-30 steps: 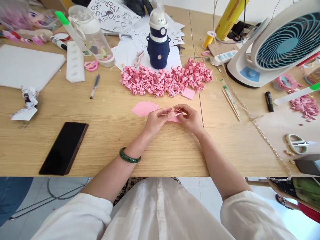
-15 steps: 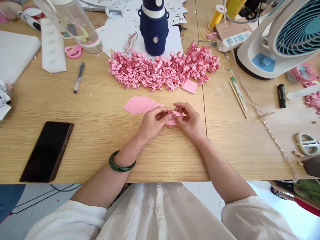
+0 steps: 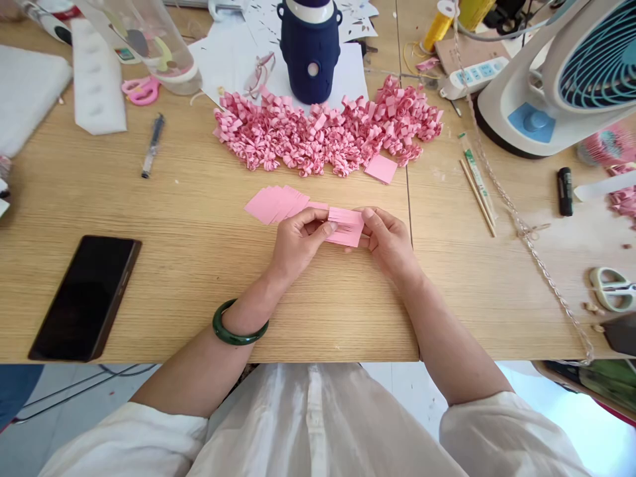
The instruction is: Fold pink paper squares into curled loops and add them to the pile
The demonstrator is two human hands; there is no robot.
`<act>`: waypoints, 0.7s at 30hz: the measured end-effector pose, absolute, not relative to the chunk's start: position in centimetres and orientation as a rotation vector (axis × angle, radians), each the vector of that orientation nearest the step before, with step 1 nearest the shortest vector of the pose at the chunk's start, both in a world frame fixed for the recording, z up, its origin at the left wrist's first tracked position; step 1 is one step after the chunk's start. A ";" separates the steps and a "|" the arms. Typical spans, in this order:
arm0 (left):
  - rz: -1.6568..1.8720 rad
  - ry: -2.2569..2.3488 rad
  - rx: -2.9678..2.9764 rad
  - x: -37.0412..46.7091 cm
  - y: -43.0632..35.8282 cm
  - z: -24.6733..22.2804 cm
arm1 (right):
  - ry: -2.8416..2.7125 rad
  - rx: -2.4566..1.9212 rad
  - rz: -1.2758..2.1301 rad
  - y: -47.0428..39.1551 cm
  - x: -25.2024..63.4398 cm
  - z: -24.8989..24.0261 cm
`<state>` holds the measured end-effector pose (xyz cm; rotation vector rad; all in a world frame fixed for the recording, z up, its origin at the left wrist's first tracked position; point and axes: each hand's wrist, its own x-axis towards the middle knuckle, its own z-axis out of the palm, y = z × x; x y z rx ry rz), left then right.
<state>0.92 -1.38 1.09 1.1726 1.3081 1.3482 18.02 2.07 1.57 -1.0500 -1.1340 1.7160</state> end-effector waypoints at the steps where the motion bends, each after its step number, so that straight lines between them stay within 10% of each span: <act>1: 1.331 1.296 1.170 0.9 -1.4 1.1 | -1.147 -1.062 1.689 2.0 18.0 1.5; 21: 1.317 1.346 1.138 1.3 -2.0 1.6 | -1.298 -1.142 1.507 1.7 17.8 1.5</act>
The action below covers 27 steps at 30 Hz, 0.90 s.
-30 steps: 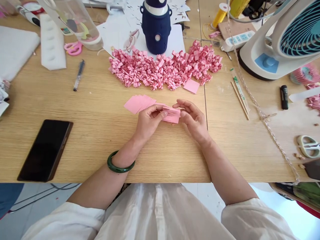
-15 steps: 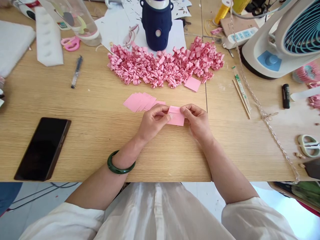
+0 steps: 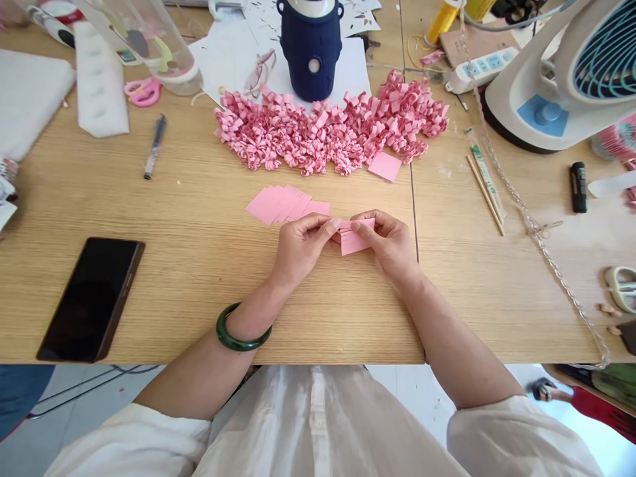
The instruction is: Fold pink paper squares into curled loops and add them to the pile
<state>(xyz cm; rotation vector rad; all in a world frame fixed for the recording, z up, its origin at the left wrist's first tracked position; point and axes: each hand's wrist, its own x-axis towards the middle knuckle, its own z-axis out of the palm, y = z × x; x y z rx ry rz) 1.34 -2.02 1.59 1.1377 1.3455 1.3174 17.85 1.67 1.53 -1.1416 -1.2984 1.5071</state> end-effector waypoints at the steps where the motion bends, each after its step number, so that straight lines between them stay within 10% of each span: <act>1: 1.319 1.319 1.100 1.3 -2.0 1.6 | -1.289 -1.138 1.502 1.8 18.0 1.4; 27: 1.277 1.339 1.146 1.5 -2.1 1.8 | -1.295 -1.147 1.559 1.7 18.0 1.8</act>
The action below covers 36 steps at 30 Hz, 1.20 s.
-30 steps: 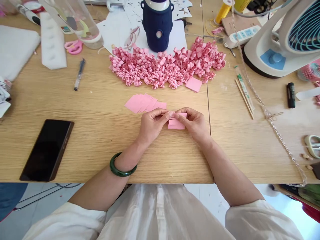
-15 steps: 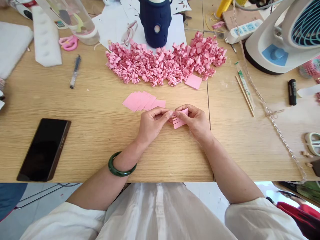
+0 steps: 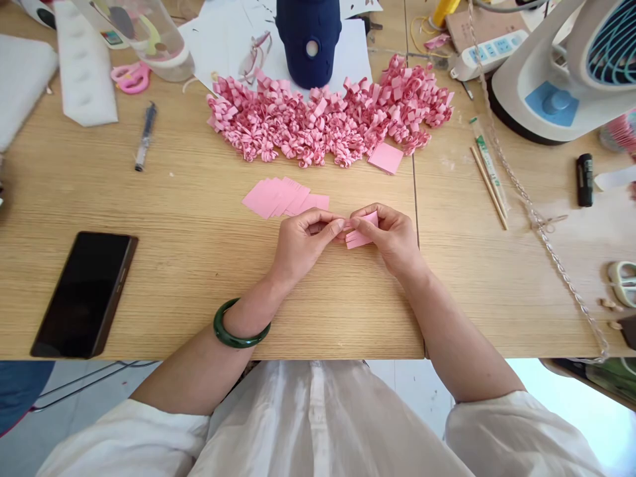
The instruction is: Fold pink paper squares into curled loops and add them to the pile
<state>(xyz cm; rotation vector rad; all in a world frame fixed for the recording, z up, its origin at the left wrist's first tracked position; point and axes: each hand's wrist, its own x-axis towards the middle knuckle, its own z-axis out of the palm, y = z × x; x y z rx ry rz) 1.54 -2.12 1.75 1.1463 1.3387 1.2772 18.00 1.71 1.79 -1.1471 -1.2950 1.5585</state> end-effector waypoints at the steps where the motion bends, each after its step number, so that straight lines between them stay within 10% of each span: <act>1: 1.280 1.344 1.145 1.6 -2.1 1.8 | -1.288 -1.127 1.580 1.7 18.0 1.8; 36: 1.281 1.102 0.946 1.5 -2.0 1.3 | -1.186 -1.141 1.695 1.5 17.8 2.3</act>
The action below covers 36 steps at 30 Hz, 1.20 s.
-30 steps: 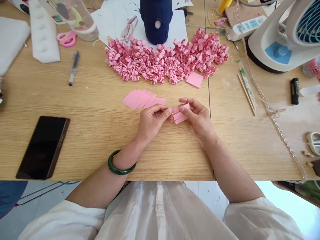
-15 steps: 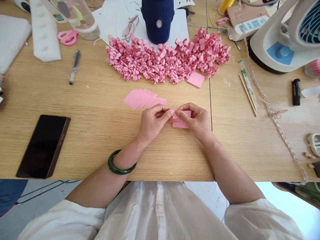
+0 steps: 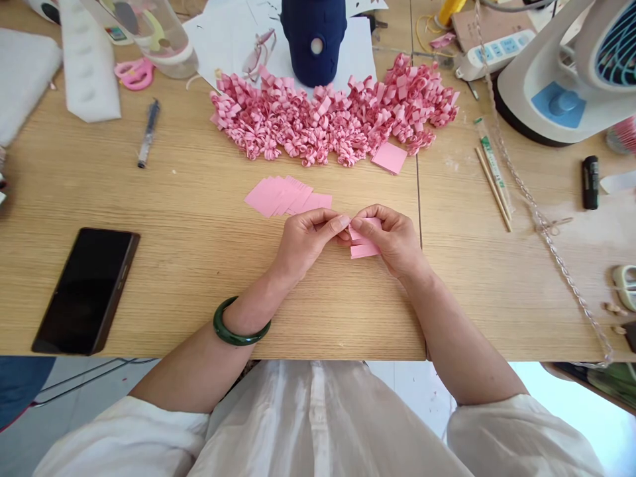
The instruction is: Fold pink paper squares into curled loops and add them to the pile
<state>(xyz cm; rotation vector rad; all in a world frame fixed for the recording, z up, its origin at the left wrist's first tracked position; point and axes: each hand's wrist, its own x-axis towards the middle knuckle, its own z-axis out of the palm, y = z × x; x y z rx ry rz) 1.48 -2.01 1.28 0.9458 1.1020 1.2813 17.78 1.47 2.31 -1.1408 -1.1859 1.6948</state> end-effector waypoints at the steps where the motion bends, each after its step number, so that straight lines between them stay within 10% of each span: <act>1: 1.277 1.115 0.969 1.5 -2.0 1.3 | -1.199 -1.137 1.690 1.5 17.8 2.3; 36: 1.265 1.083 0.966 1.2 -1.7 1.6 | -1.195 -1.047 1.842 1.6 18.0 2.5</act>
